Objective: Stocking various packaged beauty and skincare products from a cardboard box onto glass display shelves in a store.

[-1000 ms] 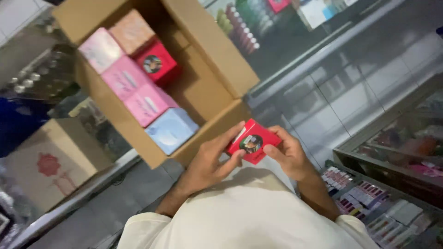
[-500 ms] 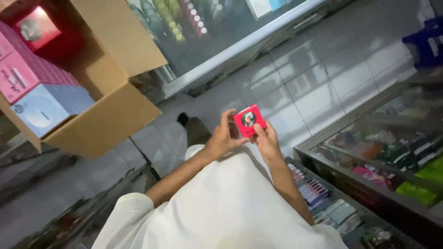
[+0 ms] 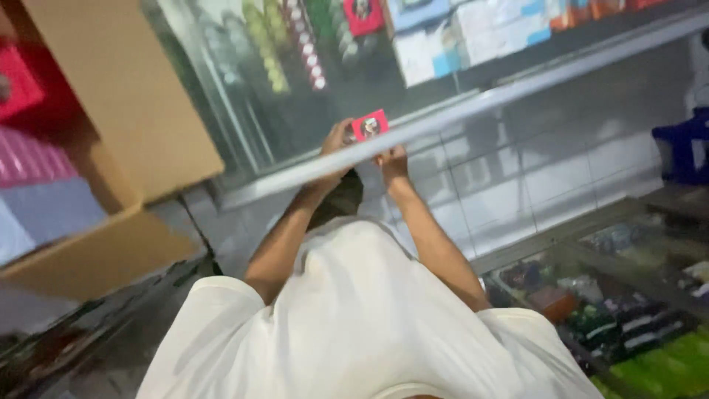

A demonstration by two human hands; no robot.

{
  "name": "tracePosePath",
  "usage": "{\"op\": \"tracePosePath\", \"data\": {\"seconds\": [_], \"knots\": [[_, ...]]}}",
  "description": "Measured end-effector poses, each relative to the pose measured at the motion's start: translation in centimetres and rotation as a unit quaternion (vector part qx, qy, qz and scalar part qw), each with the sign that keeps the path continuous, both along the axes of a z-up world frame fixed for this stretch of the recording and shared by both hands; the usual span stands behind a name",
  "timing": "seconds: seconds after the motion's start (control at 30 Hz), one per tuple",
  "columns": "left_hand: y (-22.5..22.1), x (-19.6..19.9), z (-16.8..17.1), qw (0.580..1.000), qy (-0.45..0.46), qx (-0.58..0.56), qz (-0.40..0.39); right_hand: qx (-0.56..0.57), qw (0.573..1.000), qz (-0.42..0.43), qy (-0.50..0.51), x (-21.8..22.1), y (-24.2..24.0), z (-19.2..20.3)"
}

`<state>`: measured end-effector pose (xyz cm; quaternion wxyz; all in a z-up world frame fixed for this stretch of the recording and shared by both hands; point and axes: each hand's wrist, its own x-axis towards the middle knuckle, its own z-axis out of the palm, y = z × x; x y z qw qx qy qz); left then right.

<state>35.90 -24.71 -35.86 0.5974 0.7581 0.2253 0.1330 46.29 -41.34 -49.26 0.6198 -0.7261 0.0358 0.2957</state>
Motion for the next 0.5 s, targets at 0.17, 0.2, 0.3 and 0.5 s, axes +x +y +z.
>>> {"op": "tracePosePath", "data": {"seconds": [0.17,0.2,0.3,0.5], "knots": [[6.2,8.6,-7.8,0.997,-0.012,0.075,0.012,0.035,0.997,0.065,-0.016,7.3,5.2,-1.3],[7.0,9.5,-7.7,0.996,-0.016,0.083,0.013,0.001,0.991,0.130,-0.004,8.8,5.0,-3.7],[7.9,11.4,-7.9,0.990,0.041,0.134,-0.008,-0.018,0.978,0.208,0.005,9.1,6.2,4.6],[7.4,13.7,-3.2,0.983,0.101,0.154,0.016,-0.065,0.933,0.347,-0.069,10.9,6.6,7.0]]}}
